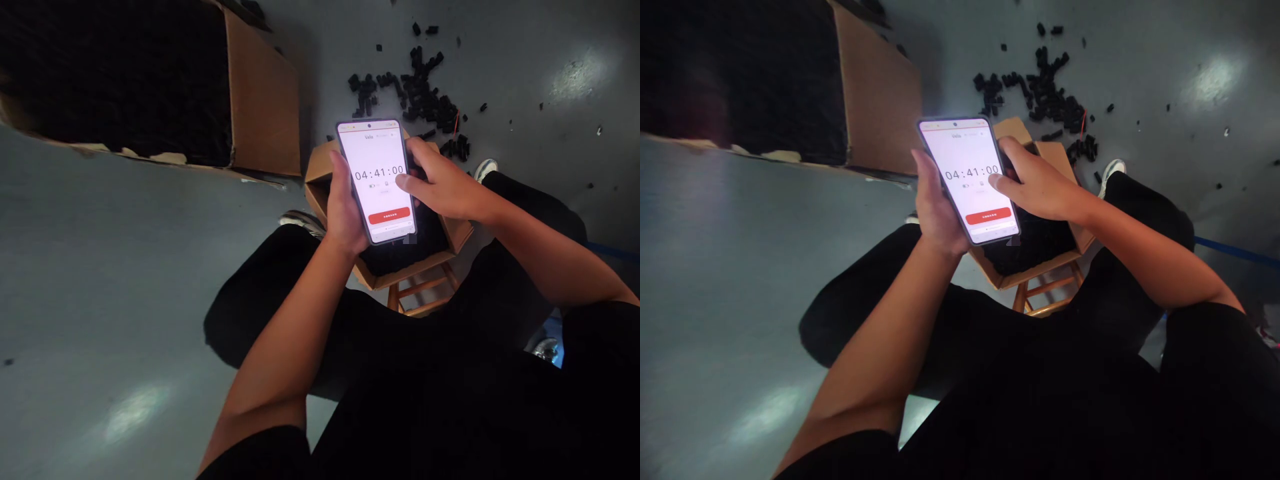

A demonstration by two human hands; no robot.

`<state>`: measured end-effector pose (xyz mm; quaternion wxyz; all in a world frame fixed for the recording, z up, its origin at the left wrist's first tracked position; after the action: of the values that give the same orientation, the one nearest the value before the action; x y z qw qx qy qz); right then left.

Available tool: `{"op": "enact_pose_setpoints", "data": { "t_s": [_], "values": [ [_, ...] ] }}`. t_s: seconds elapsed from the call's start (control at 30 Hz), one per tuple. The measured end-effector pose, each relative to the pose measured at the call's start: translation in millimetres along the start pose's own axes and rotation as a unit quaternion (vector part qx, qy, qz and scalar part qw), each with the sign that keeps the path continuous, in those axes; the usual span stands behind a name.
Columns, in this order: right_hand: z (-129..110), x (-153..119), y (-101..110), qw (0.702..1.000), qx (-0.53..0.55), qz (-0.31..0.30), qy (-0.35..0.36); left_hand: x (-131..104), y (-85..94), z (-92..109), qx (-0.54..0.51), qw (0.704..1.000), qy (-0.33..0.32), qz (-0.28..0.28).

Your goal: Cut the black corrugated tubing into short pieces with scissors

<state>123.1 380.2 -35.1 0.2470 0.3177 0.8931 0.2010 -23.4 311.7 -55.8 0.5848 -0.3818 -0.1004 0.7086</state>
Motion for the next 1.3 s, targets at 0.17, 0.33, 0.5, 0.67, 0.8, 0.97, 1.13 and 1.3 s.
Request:
{"op": "enact_pose_setpoints", "data": {
  "t_s": [0.17,0.33,0.5,0.67,0.8,0.97,1.13,1.3],
  "values": [
    [3.2,0.9,-2.0,1.0,-0.002,-0.003,0.009,0.4,-0.2,0.4,0.009,1.0,0.001,0.006],
    [1.2,0.2,-0.8,1.0,-0.012,-0.007,0.001,-0.3,-1.2,0.3,-0.022,1.0,0.0,-0.004],
    [-1.0,-0.2,0.8,1.0,-0.019,-0.008,-0.005,-3.3,-3.1,2.3,0.013,0.999,0.021,0.026],
    [-1.0,-0.4,1.7,1.0,-0.023,-0.007,-0.002,-5.9,-5.3,5.5,0.046,0.997,0.026,0.055],
    [-0.8,-0.3,1.9,1.0,-0.019,-0.007,-0.005,-6.1,-5.0,5.6,0.046,0.997,0.032,0.052],
    [-1.9,0.2,2.1,1.0,-0.019,-0.009,-0.014,-5.6,-4.6,5.2,0.033,0.998,0.027,0.043],
    [-2.6,0.1,2.2,1.0,-0.022,-0.011,-0.01,-5.1,-4.2,4.0,0.011,0.999,0.016,0.036],
    [-1.4,-0.6,1.2,1.0,-0.017,-0.013,0.002,-4.3,-1.5,2.1,0.017,0.999,0.029,0.034]
  ]
}}
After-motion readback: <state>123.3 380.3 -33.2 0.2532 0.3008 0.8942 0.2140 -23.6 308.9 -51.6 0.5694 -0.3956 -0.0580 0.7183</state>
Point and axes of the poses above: each hand's wrist, its own x-axis towards the middle knuckle, its own y-axis out of the back of the hand, z = x × y, the point moved 4 cm from there along x, towards the middle knuckle, and after that the axes turned 9 degrees about -x, right-handed, at the moved point
